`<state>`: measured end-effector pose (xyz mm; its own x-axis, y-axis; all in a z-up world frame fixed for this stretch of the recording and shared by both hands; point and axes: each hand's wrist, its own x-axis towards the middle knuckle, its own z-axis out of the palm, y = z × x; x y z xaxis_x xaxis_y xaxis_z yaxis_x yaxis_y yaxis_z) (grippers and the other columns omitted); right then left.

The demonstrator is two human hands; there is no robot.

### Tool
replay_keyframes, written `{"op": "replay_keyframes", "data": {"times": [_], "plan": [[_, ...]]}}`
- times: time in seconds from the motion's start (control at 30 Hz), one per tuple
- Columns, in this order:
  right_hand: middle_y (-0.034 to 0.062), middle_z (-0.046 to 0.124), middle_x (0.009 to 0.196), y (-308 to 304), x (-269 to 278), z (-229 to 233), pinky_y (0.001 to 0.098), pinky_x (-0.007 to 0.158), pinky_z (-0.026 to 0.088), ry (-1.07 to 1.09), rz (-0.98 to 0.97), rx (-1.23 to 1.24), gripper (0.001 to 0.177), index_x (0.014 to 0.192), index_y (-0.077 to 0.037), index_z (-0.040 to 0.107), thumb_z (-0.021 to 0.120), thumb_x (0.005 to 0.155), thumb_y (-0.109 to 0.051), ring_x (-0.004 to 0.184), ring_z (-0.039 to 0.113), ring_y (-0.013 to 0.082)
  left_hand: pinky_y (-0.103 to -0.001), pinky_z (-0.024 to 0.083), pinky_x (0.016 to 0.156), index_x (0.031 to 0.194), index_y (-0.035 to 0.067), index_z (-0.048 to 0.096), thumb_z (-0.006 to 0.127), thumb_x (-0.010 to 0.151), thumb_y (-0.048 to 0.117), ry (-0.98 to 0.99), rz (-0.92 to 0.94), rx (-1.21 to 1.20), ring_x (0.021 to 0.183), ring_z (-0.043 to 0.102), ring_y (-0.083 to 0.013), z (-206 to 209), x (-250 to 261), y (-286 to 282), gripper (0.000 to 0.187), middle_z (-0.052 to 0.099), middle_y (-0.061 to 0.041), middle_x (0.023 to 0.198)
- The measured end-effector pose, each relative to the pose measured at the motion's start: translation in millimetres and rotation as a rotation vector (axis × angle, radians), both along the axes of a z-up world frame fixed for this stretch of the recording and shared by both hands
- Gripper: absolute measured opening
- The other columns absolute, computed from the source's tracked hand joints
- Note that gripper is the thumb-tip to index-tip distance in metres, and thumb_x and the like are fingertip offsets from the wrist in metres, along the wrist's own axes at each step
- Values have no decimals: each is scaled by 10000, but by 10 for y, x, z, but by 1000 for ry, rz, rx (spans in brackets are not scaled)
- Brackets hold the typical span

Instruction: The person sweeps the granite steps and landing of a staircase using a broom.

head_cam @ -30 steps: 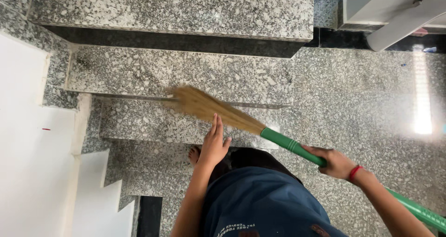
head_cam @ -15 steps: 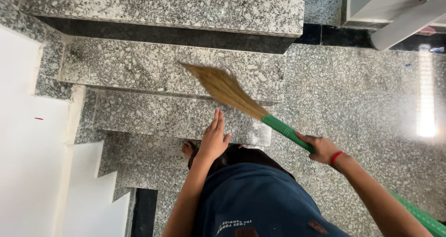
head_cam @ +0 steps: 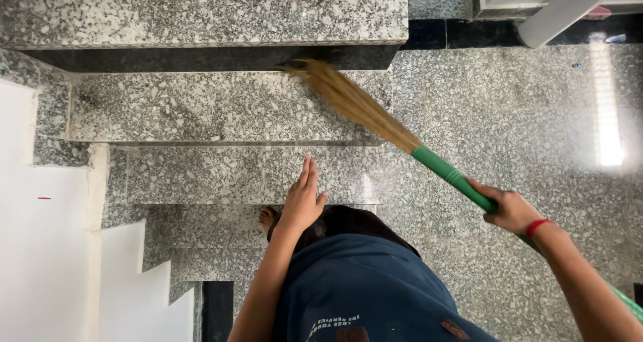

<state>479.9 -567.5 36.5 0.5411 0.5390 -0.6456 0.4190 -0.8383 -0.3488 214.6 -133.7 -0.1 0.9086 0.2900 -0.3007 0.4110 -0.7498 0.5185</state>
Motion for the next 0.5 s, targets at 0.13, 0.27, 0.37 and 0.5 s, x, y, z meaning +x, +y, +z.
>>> {"op": "replay_keyframes", "data": {"times": [0.13,0.27,0.37,0.5], "plan": [[110,757,1194,243,86,-204,421,1017,570,-30,-11,-79,1037,1580,-452,314,770,734,-64,1032,748,275,-516,388,1134,1613,14,94,627,987,307,11,-21,7,1432,422,-387,28,25,-12,873,9,-163,1711],[82,766,1205,150,-242,-216,383,1013,595,1,45,-257,985,1587,-481,294,715,799,-67,1028,767,251,-506,406,1125,1608,9,109,638,962,290,-25,-4,-15,1441,428,-381,76,31,2,880,25,-156,1718],[55,659,1377,-166,-624,-181,370,971,618,6,148,-203,945,1579,-468,247,676,835,-71,973,787,243,-494,413,1134,1614,13,103,633,971,291,7,-10,-33,1429,435,-389,46,16,-32,878,30,-143,1724],[0,500,1535,-641,-1102,49,377,877,645,48,241,-194,1070,1598,-507,223,707,764,-45,983,762,248,-504,412,1130,1613,14,84,630,964,287,2,-65,-31,1420,453,-390,-58,17,-61,891,20,-149,1720]]}}
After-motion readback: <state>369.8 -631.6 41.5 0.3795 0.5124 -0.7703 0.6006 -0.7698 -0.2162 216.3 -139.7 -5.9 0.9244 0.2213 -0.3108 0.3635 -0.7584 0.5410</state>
